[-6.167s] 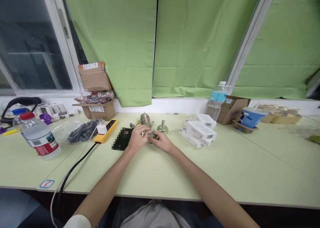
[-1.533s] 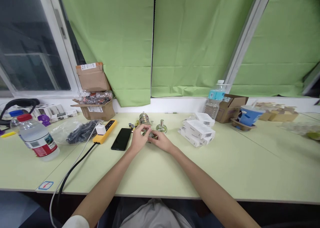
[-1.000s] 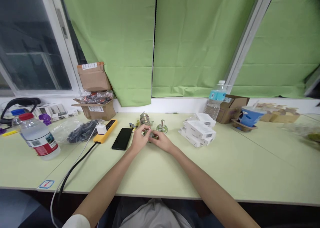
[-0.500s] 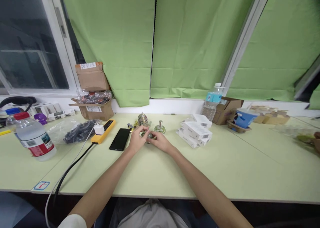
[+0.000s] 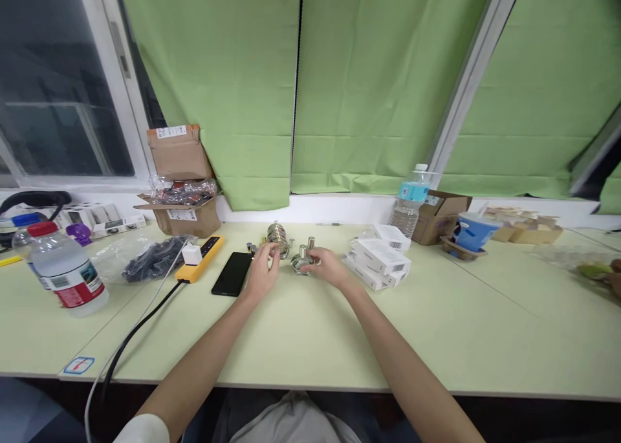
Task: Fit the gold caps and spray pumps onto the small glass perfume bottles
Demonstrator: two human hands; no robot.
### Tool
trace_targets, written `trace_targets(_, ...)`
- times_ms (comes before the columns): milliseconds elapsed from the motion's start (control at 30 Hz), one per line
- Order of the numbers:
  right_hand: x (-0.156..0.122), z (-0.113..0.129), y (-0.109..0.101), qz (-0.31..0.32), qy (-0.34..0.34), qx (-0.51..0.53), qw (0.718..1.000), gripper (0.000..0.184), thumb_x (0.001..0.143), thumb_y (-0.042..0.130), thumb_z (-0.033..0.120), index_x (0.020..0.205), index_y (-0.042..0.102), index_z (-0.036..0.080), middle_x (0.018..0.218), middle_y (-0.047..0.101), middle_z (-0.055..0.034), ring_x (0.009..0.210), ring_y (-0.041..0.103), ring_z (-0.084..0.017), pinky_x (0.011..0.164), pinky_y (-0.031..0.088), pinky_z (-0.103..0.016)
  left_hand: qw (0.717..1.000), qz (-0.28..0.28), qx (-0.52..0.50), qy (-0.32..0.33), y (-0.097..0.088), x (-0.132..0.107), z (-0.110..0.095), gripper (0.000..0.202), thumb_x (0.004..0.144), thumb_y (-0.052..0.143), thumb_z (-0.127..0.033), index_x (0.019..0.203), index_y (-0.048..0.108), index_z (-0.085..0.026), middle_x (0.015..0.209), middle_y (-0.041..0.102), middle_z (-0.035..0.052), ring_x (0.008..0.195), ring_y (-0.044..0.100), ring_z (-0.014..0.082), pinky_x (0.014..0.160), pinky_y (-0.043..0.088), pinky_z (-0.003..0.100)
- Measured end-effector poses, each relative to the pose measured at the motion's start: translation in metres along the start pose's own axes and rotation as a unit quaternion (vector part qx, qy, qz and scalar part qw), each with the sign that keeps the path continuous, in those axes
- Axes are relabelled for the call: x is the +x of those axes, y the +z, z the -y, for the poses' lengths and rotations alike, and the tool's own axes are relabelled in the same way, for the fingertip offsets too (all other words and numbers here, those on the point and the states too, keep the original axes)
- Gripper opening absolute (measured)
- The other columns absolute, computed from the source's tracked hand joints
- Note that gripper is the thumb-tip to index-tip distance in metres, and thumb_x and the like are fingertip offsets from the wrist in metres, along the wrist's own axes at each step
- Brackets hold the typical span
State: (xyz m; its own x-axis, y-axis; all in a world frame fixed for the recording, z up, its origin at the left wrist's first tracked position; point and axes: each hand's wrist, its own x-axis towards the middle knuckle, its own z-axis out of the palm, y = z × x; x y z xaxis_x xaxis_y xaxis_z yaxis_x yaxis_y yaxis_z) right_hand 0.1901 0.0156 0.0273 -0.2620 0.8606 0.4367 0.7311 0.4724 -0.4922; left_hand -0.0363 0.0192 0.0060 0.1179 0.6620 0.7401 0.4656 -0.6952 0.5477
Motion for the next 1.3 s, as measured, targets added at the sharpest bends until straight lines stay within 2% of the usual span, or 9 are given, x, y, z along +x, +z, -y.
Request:
trace_targets(233,-0.001,-0.010,-0.013,0.003,0.049,-0.084,0.995,0.026,0.068,0.075,0.043,0.080,0.068,0.021,0.075,0.060,-0.0003,0.068,0.053,-0.016,0.061,0.034,-0.025,0.997,0.073,0.008,0.011,0.010,-0.005,-0.005,0.023,0.095,0.045,-0.030,0.114,0.054,-0.023,0.112,0.059,0.0066,0.082,0.058,0.0147,0.080,0.049,0.030)
trace_targets(367,-0.003,-0.012,-0.015,-0.031,0.067,-0.129,0.989,0.032,0.065,0.078,0.042,0.085,0.066,0.021,0.082,0.060,-0.0019,0.073,0.055,-0.018,0.062,0.036,-0.026,0.996,0.089,0.010,0.004,0.012,-0.006,-0.003,0.022,0.095,0.045,-0.031,0.113,0.055,-0.023,0.112,0.059,0.0056,0.080,0.058,0.0141,0.077,0.049,0.029)
trace_targets(533,-0.005,-0.022,-0.014,-0.104,0.086,-0.135,0.982,0.059,0.064,0.078,0.045,0.116,0.058,0.025,0.107,0.060,-0.0079,0.101,0.055,-0.027,0.071,0.042,-0.031,0.997,0.072,0.009,-0.016,0.012,-0.005,0.004,0.022,0.095,0.045,-0.031,0.113,0.056,-0.024,0.111,0.060,0.0057,0.077,0.058,0.0136,0.076,0.049,0.029)
trace_targets(633,-0.005,-0.032,-0.007,-0.089,0.070,-0.073,0.991,0.076,0.061,0.080,0.044,0.129,0.051,0.024,0.119,0.057,-0.0107,0.111,0.053,-0.029,0.085,0.044,-0.037,0.998,0.061,0.007,-0.025,0.013,-0.004,0.007,0.022,0.094,0.046,-0.031,0.112,0.056,-0.024,0.112,0.061,0.0058,0.075,0.058,0.0136,0.076,0.049,0.030)
trace_targets(800,-0.006,-0.039,0.006,-0.048,0.079,0.055,0.994,0.070,0.060,0.081,0.046,0.121,0.057,0.022,0.109,0.065,-0.0076,0.096,0.059,-0.025,0.081,0.046,-0.035,0.997,0.064,0.010,-0.032,0.014,-0.004,0.008,0.021,0.094,0.047,-0.031,0.111,0.057,-0.023,0.110,0.062,0.0061,0.075,0.059,0.0143,0.076,0.049,0.031)
trace_targets(967,-0.003,-0.040,0.013,-0.062,0.092,0.072,0.991,0.065,0.057,0.081,0.051,0.109,0.060,0.019,0.094,0.067,-0.0052,0.084,0.058,-0.022,0.075,0.045,-0.033,0.997,0.073,0.018,-0.034,0.014,-0.004,0.008,0.020,0.094,0.047,-0.030,0.111,0.056,-0.023,0.110,0.062,0.0058,0.075,0.059,0.0145,0.076,0.049,0.031)
trace_targets(1100,0.002,-0.047,0.019,-0.080,0.094,0.080,0.989,0.061,0.059,0.080,0.051,0.107,0.060,0.019,0.089,0.066,-0.0038,0.079,0.057,-0.020,0.071,0.044,-0.031,0.996,0.050,0.053,-0.051,0.013,-0.002,0.013,0.019,0.093,0.047,-0.027,0.109,0.055,-0.022,0.110,0.062,0.0067,0.076,0.059,0.0158,0.078,0.049,0.034)
trace_targets(1200,0.005,-0.055,0.022,-0.103,0.105,0.081,0.986,0.063,0.060,0.078,0.050,0.110,0.059,0.017,0.089,0.066,-0.0048,0.077,0.058,-0.020,0.069,0.045,-0.031,0.993,0.017,0.093,-0.066,0.011,0.000,0.018,0.021,0.090,0.049,-0.026,0.111,0.054,-0.022,0.113,0.060,0.0087,0.086,0.061,0.0203,0.085,0.048,0.038)
trace_targets(1300,0.007,-0.061,0.023,-0.131,0.123,0.064,0.982,0.062,0.062,0.076,0.050,0.112,0.059,0.016,0.092,0.067,-0.0062,0.075,0.058,-0.019,0.066,0.045,-0.030,0.991,-0.003,0.120,-0.065,0.011,0.001,0.024,0.032,0.086,0.053,-0.023,0.118,0.051,-0.022,0.122,0.056,0.0115,0.107,0.058,0.0261,0.095,0.045,0.043)
